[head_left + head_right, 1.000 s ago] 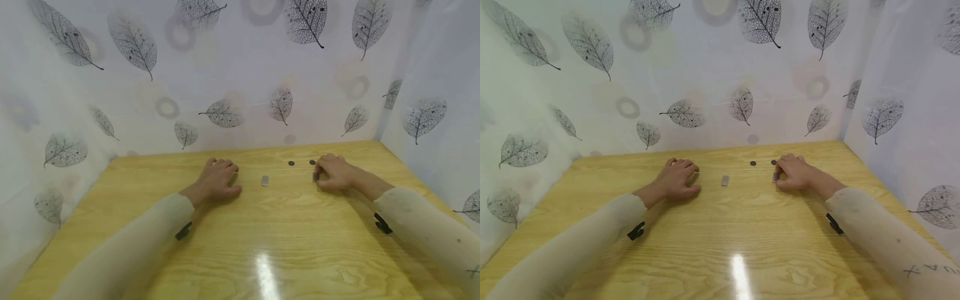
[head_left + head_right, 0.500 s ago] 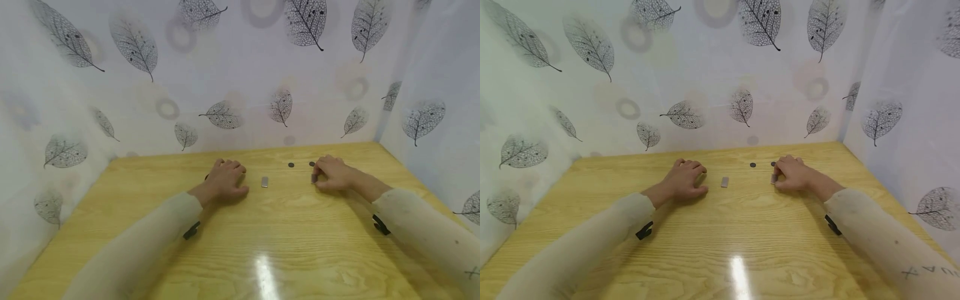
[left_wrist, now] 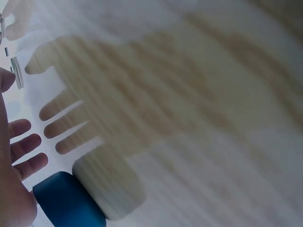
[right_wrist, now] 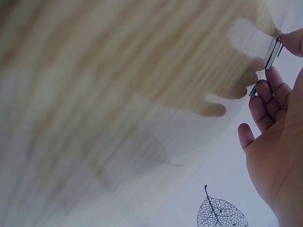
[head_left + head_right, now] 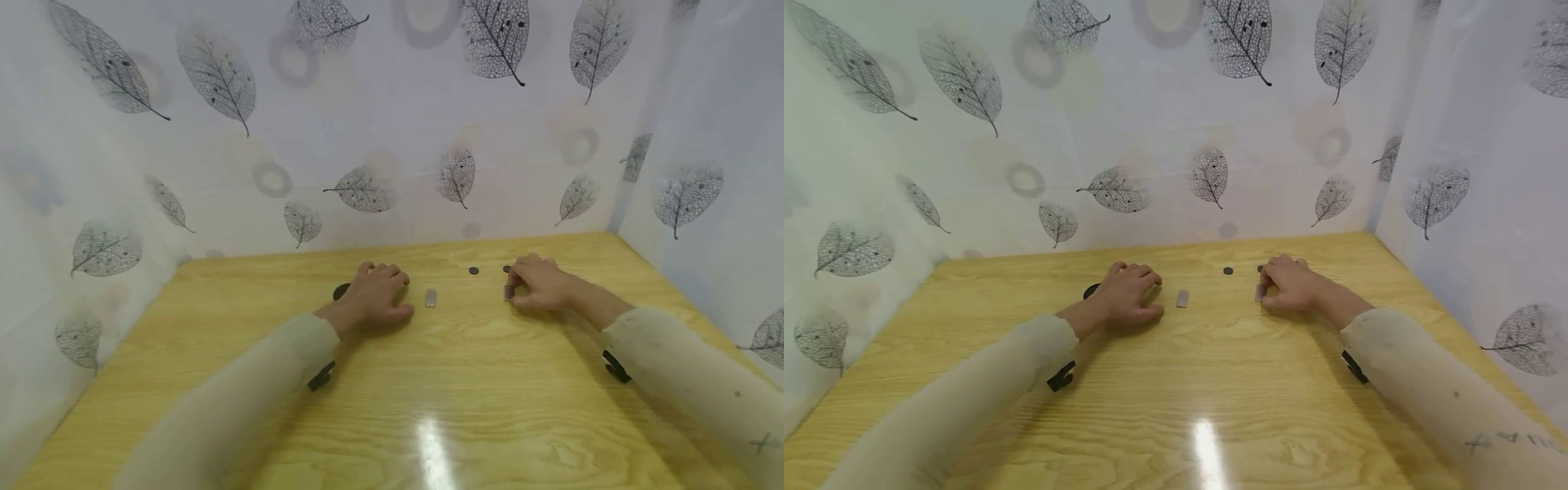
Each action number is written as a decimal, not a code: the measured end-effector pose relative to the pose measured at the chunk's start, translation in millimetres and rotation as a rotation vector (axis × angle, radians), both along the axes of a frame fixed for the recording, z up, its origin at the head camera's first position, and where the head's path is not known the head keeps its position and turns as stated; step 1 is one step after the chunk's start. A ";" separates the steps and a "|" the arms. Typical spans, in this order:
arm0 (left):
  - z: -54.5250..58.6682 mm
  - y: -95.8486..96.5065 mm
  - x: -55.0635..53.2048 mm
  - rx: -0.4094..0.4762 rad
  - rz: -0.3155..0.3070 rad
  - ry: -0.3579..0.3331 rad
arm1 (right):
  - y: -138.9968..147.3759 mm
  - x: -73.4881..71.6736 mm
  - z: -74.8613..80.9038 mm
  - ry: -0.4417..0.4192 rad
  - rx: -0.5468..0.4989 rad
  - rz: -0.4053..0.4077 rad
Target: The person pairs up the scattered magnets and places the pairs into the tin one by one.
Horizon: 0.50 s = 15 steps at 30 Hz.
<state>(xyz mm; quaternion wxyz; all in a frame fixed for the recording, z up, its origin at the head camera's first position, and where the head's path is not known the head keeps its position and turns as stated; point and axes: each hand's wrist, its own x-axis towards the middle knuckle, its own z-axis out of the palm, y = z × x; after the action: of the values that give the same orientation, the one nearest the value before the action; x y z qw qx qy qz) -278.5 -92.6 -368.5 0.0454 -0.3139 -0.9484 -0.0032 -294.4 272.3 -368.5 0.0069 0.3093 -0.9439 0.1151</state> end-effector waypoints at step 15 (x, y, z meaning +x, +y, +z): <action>-0.6 23.8 1.4 -0.039 -0.046 -0.017 | -1.2 1.5 -3.3 -0.010 -0.006 -0.015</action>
<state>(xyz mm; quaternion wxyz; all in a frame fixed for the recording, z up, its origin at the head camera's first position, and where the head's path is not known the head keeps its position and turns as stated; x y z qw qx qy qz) -277.1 -68.8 -369.0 0.0311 -0.3363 -0.9412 0.0116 -292.9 271.1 -371.8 0.0039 0.3017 -0.9459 0.1196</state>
